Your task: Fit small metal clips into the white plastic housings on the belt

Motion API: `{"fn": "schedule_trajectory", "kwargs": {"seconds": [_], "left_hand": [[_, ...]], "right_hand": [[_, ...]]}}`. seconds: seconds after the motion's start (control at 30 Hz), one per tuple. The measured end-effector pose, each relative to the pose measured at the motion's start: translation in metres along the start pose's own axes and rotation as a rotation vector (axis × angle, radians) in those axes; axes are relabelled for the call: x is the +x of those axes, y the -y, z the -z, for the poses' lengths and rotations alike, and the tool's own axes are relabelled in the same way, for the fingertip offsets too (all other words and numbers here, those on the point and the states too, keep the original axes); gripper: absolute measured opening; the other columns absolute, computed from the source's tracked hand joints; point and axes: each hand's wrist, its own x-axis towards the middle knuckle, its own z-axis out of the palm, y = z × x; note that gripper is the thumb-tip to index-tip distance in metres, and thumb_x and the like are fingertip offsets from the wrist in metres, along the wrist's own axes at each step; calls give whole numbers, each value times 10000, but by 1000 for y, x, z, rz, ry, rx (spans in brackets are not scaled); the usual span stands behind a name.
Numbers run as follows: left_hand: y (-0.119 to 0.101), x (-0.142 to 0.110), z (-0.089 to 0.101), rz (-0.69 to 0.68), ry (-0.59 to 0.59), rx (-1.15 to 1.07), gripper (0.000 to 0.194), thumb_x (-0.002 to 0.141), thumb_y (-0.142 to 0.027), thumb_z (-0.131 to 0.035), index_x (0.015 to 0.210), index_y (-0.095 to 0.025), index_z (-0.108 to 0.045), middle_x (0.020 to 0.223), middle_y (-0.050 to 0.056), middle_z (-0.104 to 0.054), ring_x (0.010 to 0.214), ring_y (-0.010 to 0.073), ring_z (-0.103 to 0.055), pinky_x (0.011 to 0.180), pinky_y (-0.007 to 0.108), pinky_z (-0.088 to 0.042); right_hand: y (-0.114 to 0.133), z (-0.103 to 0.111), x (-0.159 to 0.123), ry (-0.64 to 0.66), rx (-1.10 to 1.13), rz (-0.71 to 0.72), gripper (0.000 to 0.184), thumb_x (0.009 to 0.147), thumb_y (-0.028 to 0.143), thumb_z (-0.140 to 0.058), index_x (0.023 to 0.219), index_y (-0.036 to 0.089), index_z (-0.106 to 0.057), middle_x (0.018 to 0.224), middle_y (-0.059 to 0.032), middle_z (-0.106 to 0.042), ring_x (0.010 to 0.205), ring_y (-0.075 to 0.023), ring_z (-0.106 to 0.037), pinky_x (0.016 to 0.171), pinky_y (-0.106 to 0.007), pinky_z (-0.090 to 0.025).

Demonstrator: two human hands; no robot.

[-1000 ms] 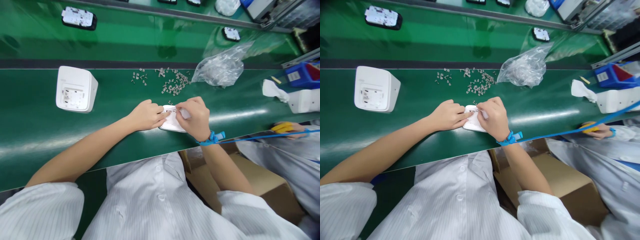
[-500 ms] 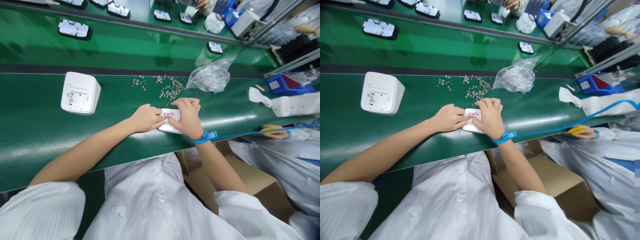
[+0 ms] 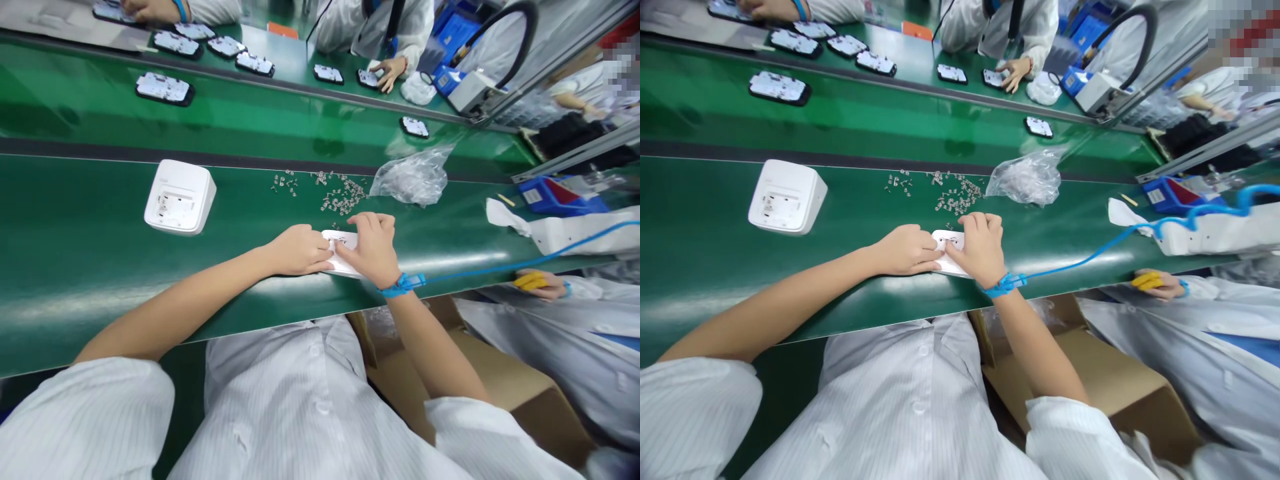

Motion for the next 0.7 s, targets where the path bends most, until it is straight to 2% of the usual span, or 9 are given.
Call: {"fn": "schedule_trajectory", "kwargs": {"seconds": [0.2, 0.27, 0.33, 0.4, 0.47, 0.57, 0.7], "left_hand": [[1, 0, 3, 2, 39, -28, 475, 1052, -512, -376, 1015, -195, -728, 953, 80, -727, 836, 194, -613, 651, 374, -295], [-4, -9, 10, 11, 53, -33, 477, 1061, -497, -354, 984, -216, -733, 964, 68, -732, 850, 191, -618, 679, 374, -315], [-12, -26, 17, 49, 77, -46, 487, 1064, -484, -349, 913, -227, -733, 947, 54, -734, 859, 184, -624, 702, 371, -325], [-25, -49, 26, 188, 94, -51, 466, 1056, -461, -389, 840, -215, -722, 892, 49, -729, 855, 177, -629, 704, 363, -327], [-39, -73, 35, 403, 95, -31, 426, 1031, -419, -456, 764, -198, -702, 813, 44, -714, 824, 167, -627, 691, 351, -325], [-51, -99, 48, 668, 112, 43, 389, 970, -374, -553, 648, -187, -663, 729, 31, -691, 757, 155, -607, 652, 341, -293], [-43, -108, 58, 815, 120, 151, 477, 944, -477, -604, 575, -179, -658, 682, 37, -695, 720, 164, -601, 630, 335, -264]], "right_hand": [[6, 6, -2, -112, -159, 41, 391, 874, 481, -695, 1114, 192, -586, 1155, -140, -640, 1102, -364, -449, 845, -455, -395], [4, 12, -1, -144, -91, 86, 430, 896, 545, -672, 1140, 200, -592, 1171, -146, -645, 1108, -359, -469, 857, -461, -386], [-1, 14, 0, -177, 76, 117, 440, 919, 572, -640, 1166, 211, -592, 1180, -135, -658, 1108, -344, -515, 899, -473, -384], [-10, 7, -2, -252, 245, 80, 389, 928, 546, -630, 1128, 213, -600, 1130, -115, -686, 1075, -322, -574, 943, -485, -391], [-18, -9, -6, -327, 348, -13, 311, 928, 503, -617, 1042, 213, -617, 1032, -103, -708, 1016, -308, -609, 935, -484, -420], [-26, -35, -13, -286, 414, -92, 234, 909, 460, -599, 909, 230, -641, 909, -90, -715, 904, -294, -620, 842, -456, -468], [-27, -48, -18, -228, 437, -95, 210, 903, 428, -582, 835, 240, -645, 875, -82, -715, 883, -289, -626, 831, -453, -475]]}}
